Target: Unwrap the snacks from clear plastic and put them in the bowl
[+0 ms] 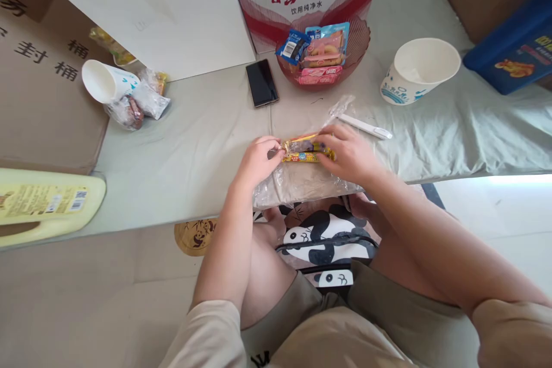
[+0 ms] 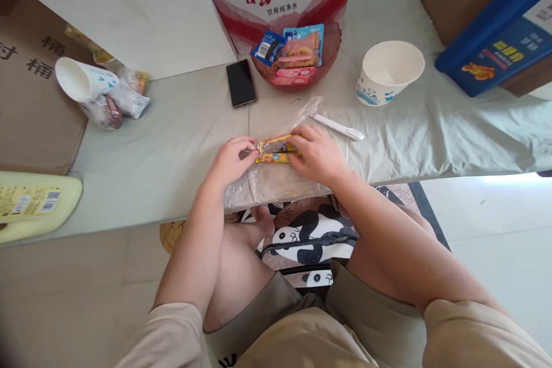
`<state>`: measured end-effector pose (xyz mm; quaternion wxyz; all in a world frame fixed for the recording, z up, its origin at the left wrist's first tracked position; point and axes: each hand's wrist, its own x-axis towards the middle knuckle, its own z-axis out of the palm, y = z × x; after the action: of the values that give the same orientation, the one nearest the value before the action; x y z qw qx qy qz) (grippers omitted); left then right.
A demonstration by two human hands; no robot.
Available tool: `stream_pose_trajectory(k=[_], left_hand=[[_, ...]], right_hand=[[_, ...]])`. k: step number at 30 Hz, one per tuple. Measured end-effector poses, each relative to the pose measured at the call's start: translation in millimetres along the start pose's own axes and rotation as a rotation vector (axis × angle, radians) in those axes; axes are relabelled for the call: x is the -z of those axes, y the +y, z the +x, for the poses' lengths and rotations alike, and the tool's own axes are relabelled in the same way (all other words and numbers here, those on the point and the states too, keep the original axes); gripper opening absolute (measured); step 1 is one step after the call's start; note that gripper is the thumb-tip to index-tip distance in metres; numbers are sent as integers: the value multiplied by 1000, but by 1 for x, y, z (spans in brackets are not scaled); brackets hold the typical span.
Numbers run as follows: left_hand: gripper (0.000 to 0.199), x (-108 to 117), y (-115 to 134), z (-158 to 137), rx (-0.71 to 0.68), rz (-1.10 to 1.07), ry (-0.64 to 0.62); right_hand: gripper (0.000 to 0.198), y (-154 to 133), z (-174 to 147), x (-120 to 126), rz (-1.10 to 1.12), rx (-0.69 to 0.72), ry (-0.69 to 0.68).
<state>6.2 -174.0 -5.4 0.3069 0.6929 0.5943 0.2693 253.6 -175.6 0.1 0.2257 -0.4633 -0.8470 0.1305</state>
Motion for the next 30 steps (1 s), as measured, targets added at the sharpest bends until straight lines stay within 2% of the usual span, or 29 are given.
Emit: stream_pose_trajectory(k=[3, 6, 9, 11, 15, 19, 22, 26, 28, 30], left_hand=[[26, -9, 9, 3, 55, -294, 16], [34, -15, 18, 3, 207, -621, 55], [34, -17, 21, 5, 311, -754, 77], [30, -18, 19, 6, 297, -678, 132], [22, -15, 6, 11, 217, -309, 324], [17, -6, -4, 17, 216, -20, 431], [16, 0, -7, 19, 260, 54, 446], [18, 2, -5, 20, 251, 30, 425], [20, 2, -2, 19, 256, 22, 392], [22, 3, 2, 18, 273, 14, 351]], right_hand=[[49, 2, 4, -8, 58, 80, -62], [61, 3, 3, -12, 53, 91, -86], [63, 1, -2, -12, 24, 129, -127], [55, 0, -4, -10, -3, 127, -137], [41, -3, -6, -7, -72, 88, -99], [30, -6, -7, -6, -101, 104, -108], [26, -8, -10, -6, 12, 72, -86], [38, -10, -14, 6, 240, -160, 17], [39, -9, -7, 20, 239, -265, 67], [36, -6, 11, 39, 132, -292, 93]])
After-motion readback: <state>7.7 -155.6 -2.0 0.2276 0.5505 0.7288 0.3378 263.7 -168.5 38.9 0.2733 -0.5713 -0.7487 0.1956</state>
